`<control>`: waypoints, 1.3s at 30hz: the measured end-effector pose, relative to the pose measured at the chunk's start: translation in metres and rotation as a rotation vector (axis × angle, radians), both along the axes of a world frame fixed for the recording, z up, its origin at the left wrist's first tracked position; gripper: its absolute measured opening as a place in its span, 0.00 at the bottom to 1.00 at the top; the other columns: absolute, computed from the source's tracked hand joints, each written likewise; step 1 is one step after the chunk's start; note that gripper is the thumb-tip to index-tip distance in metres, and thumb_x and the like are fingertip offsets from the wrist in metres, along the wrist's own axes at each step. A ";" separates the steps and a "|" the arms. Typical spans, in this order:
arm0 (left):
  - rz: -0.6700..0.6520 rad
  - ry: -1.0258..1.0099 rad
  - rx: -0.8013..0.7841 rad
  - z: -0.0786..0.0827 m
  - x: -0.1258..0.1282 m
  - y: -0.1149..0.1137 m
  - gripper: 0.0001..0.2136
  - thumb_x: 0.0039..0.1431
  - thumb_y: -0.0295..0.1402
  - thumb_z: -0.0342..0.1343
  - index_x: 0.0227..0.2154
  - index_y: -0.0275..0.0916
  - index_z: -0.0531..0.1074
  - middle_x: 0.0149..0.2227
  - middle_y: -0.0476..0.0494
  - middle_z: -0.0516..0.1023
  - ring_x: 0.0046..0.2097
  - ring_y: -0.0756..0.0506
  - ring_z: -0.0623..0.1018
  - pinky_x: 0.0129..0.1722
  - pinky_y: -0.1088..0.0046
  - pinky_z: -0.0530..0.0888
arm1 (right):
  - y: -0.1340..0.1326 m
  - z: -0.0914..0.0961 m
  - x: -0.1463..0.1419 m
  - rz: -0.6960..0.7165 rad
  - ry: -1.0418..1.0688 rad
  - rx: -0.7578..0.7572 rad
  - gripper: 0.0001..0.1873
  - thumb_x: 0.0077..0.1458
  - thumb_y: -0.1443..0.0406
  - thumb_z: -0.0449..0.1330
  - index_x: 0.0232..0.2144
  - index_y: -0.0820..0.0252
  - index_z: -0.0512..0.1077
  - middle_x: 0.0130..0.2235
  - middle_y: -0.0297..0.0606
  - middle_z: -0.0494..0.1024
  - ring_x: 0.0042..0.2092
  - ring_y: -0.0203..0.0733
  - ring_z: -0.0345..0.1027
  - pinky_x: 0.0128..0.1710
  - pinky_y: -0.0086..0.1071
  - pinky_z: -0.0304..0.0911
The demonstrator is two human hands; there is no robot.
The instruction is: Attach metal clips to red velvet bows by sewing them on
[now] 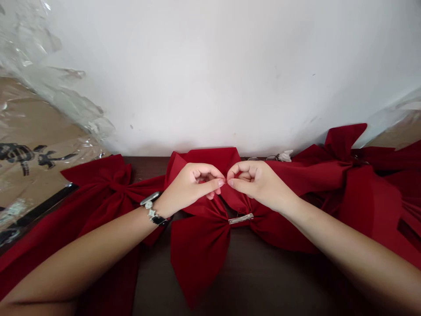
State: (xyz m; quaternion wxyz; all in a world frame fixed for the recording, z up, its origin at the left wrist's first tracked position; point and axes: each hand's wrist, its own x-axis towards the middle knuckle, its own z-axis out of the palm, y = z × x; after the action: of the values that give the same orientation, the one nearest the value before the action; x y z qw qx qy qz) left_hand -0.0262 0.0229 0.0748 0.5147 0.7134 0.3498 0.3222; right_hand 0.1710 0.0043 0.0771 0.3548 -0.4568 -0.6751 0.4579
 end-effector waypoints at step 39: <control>0.124 0.259 0.551 0.000 -0.002 -0.003 0.04 0.53 0.27 0.58 0.28 0.35 0.79 0.27 0.49 0.81 0.26 0.52 0.77 0.28 0.82 0.74 | -0.001 0.009 0.008 0.056 -0.184 -0.079 0.10 0.53 0.67 0.58 0.35 0.61 0.77 0.15 0.21 0.52 0.18 0.25 0.39 0.19 0.26 0.36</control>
State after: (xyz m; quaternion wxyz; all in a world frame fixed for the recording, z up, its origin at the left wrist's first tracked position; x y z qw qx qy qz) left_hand -0.0286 0.0202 0.0751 0.2327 0.8384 0.3547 0.3421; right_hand 0.1792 0.0034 0.0860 0.2601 -0.4914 -0.6988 0.4500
